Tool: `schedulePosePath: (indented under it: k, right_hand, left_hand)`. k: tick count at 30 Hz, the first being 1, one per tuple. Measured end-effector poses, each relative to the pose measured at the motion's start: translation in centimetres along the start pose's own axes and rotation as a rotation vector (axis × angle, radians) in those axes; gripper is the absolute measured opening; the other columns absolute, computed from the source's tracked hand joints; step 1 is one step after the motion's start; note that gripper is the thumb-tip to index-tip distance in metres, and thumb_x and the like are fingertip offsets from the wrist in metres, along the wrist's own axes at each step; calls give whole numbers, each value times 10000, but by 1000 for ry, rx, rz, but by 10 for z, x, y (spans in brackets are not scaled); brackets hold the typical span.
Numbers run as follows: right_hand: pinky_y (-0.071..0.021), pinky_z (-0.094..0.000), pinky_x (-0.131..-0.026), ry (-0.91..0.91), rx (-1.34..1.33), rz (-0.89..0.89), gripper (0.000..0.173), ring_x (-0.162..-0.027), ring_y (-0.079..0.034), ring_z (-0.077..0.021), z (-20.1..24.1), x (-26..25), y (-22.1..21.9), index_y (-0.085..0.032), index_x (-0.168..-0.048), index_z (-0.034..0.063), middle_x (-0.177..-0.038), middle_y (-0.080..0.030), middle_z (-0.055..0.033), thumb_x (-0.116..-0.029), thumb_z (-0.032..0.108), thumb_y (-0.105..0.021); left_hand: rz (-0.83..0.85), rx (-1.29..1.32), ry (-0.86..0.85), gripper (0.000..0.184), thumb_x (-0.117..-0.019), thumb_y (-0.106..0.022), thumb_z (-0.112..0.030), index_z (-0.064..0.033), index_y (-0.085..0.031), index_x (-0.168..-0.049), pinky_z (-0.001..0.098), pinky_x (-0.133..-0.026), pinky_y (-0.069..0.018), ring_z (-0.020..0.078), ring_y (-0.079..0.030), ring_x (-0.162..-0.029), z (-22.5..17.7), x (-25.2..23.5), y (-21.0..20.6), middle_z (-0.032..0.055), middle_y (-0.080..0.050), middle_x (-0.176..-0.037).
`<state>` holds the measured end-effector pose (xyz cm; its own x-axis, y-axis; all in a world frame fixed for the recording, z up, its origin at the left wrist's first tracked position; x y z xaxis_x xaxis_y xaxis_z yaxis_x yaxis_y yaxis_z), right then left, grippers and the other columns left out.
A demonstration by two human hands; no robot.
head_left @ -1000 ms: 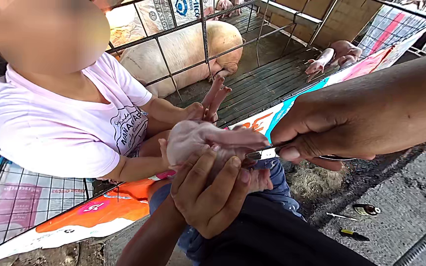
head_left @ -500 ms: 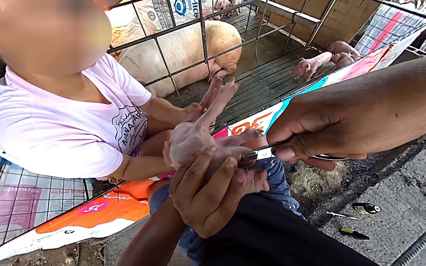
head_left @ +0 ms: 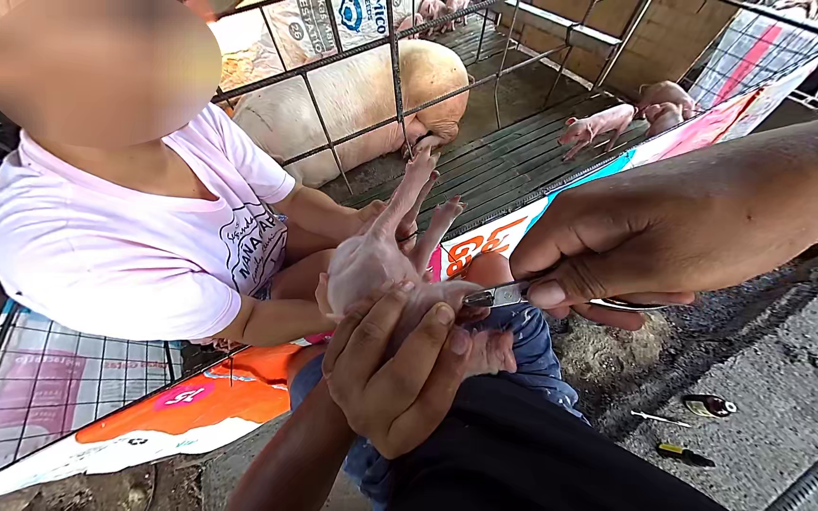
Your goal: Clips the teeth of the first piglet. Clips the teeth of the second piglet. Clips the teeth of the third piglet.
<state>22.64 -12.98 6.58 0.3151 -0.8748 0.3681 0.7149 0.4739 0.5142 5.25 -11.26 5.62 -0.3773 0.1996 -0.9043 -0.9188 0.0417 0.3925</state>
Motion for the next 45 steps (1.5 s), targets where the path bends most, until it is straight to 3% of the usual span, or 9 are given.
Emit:
schedulePosePath:
  k: [18,21,24,26,29,33,36,39,45]
  right_hand:
    - [-409,-153,-383,140,-64,-122,304,-434,-511,-12,-10,4,-12,-647,-837,108,-555,-538,43,-1076,236,-510]
    - [-423,-143,-398,247,-16,-136,294,-457,-524,4,-3,7,-10,-660,-859,112,-573,-554,59,-1070,260,-518]
    - [-363,-104,-409,504,275,-294,297,-498,-481,73,20,23,12,-631,-874,161,-598,-521,136,-1073,342,-504]
    - [-348,-115,-420,642,536,-418,277,-525,-464,89,43,33,34,-636,-920,186,-634,-504,158,-1063,375,-494]
    - [-368,-235,-423,748,883,-523,318,-517,-485,-20,76,25,58,-643,-983,183,-640,-492,96,-1076,412,-444]
    - [-392,-374,-405,793,1166,-533,274,-482,-528,-167,115,-16,73,-688,-1030,172,-601,-485,27,-1038,295,-443]
    - [-435,-375,-486,836,1068,-494,219,-548,-547,-148,121,-53,87,-698,-1010,146,-649,-535,20,-1026,231,-498]
    - [-460,-196,-510,829,769,-260,159,-585,-539,11,120,-83,96,-687,-1001,170,-698,-589,110,-1032,247,-551]
    - [-455,-138,-466,993,443,-26,211,-571,-568,22,119,-131,82,-700,-970,108,-710,-637,77,-1064,226,-552]
  left_hand:
    - [-5,23,-31,242,-974,-686,-158,-25,-635,-1170,465,-1022,-515,313,-655,-1132,1,4,-5,140,-692,-1176]
    - [8,24,-22,270,-967,-698,-161,-23,-628,-1189,471,-1022,-521,318,-655,-1138,4,5,-3,143,-686,-1192]
    - [11,95,106,458,-927,-758,-249,-110,-580,-1325,444,-1021,-530,265,-633,-1191,27,3,11,74,-667,-1248]
    - [-122,193,207,483,-866,-821,-286,-149,-632,-1290,407,-959,-581,208,-666,-1134,56,-2,28,30,-696,-1192]
    - [-260,357,332,420,-812,-870,-340,-152,-702,-1147,352,-877,-611,152,-689,-1036,102,-14,46,-8,-710,-1110]
    - [-235,511,422,414,-803,-855,-436,-173,-729,-1098,290,-844,-599,86,-684,-967,147,-21,45,-52,-718,-1054]
    - [-247,722,449,396,-790,-863,-425,-181,-730,-1072,251,-816,-584,63,-677,-928,168,-21,38,-67,-720,-1036]
    - [-376,907,508,413,-767,-885,-353,-159,-711,-1088,288,-767,-595,98,-678,-880,185,-4,37,-27,-713,-1013]
    - [-450,994,547,420,-739,-907,-328,-181,-698,-1072,232,-731,-565,59,-655,-853,200,12,38,-50,-693,-975]
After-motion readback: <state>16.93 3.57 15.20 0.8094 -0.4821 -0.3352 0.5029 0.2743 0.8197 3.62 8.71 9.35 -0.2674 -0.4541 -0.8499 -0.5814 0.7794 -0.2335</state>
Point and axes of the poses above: each hand's wrist, its own x-axis away from the middle knuckle, its own y-axis out of the back of the hand, z = x × y, the point moved 10 cm from there along -x, towards the middle knuckle
